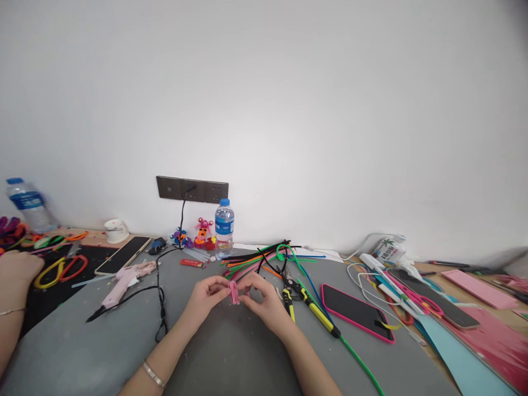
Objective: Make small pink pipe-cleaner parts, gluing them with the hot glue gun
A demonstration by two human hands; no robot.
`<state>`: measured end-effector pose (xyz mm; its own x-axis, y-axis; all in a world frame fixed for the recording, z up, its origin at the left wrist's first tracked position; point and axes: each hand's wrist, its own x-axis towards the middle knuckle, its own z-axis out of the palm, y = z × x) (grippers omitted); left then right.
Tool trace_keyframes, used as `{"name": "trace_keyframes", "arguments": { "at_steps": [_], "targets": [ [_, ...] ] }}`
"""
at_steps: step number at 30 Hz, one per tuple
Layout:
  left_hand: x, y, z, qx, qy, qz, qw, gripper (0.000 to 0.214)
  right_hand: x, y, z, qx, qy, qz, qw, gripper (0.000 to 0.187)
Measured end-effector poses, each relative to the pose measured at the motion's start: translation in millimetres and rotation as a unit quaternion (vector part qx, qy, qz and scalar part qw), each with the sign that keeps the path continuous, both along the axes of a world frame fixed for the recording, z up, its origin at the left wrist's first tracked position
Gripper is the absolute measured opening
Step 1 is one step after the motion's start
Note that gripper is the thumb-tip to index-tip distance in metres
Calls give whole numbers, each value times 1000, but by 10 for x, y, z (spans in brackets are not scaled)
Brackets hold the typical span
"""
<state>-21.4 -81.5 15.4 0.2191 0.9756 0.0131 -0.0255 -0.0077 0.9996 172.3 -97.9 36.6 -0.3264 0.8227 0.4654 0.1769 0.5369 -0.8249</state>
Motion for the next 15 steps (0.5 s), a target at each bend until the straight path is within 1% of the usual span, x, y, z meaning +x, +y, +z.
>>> {"name": "trace_keyframes", "arguments": {
  "at_steps": [8, 15],
  "targets": [
    [-6, 9, -8, 7, 8, 5, 1000, 28, 1, 8, -12, 10, -5, 0, 1000, 6],
    [-6, 3, 1, 6, 7, 4, 1000, 29, 11, 11, -7, 0, -4, 8, 1000, 8]
  ]
}}
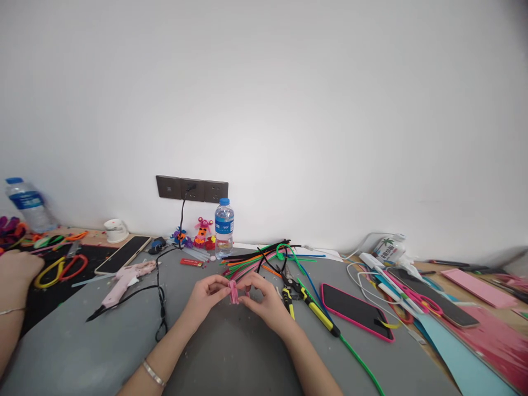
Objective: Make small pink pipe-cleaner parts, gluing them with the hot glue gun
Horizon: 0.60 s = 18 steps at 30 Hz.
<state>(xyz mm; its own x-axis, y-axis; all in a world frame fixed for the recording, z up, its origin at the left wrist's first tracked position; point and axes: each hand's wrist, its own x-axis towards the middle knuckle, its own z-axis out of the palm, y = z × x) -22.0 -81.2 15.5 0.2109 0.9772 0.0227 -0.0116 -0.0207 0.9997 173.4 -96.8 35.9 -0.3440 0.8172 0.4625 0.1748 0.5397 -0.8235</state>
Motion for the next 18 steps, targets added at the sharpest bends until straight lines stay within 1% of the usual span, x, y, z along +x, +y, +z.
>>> {"name": "trace_keyframes", "arguments": {
  "at_steps": [7, 18],
  "targets": [
    [-1, 5, -10, -9, -13, 7, 1000, 28, 25, 3, -41, -14, -7, 10, 1000, 16],
    [9, 8, 18, -25, -44, -6, 999, 29, 24, -3, -43, -16, -14, 13, 1000, 13]
  ]
}}
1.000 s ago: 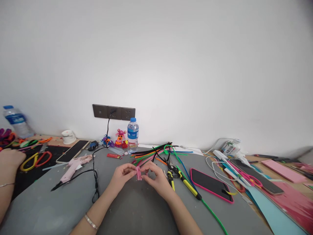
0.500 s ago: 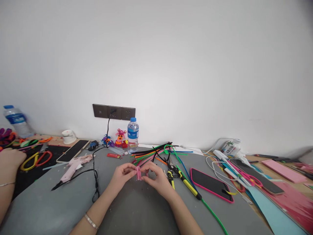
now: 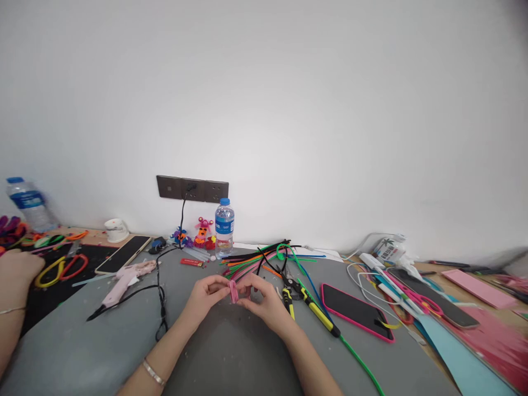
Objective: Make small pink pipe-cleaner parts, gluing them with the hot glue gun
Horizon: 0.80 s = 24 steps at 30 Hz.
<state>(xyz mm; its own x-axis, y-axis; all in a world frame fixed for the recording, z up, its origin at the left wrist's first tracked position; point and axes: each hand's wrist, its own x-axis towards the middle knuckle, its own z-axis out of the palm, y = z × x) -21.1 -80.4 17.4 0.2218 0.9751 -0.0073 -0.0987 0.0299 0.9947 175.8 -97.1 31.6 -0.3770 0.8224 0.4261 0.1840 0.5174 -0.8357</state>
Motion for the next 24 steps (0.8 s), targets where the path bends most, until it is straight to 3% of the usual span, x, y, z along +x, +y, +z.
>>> {"name": "trace_keyframes", "arguments": {
  "at_steps": [24],
  "targets": [
    [-1, 5, -21, 4, -1, 3, 1000, 27, -32, 2, -34, 7, 3, 6, 1000, 13]
  ]
}}
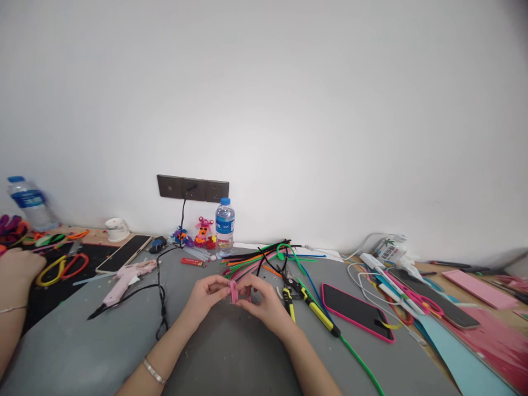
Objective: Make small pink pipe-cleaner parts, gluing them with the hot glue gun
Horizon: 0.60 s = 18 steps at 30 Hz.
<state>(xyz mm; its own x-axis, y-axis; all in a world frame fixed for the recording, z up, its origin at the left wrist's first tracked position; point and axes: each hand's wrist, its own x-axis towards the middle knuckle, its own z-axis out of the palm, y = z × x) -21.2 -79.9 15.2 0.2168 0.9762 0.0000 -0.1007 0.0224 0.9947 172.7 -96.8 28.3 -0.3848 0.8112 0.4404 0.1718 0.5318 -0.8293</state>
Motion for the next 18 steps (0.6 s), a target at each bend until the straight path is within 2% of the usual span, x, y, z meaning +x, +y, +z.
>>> {"name": "trace_keyframes", "arguments": {
  "at_steps": [18],
  "targets": [
    [8, -13, 7, -4, -3, 0, 1000, 27, 9, -4, -28, 13, -18, -8, 1000, 14]
  ]
}}
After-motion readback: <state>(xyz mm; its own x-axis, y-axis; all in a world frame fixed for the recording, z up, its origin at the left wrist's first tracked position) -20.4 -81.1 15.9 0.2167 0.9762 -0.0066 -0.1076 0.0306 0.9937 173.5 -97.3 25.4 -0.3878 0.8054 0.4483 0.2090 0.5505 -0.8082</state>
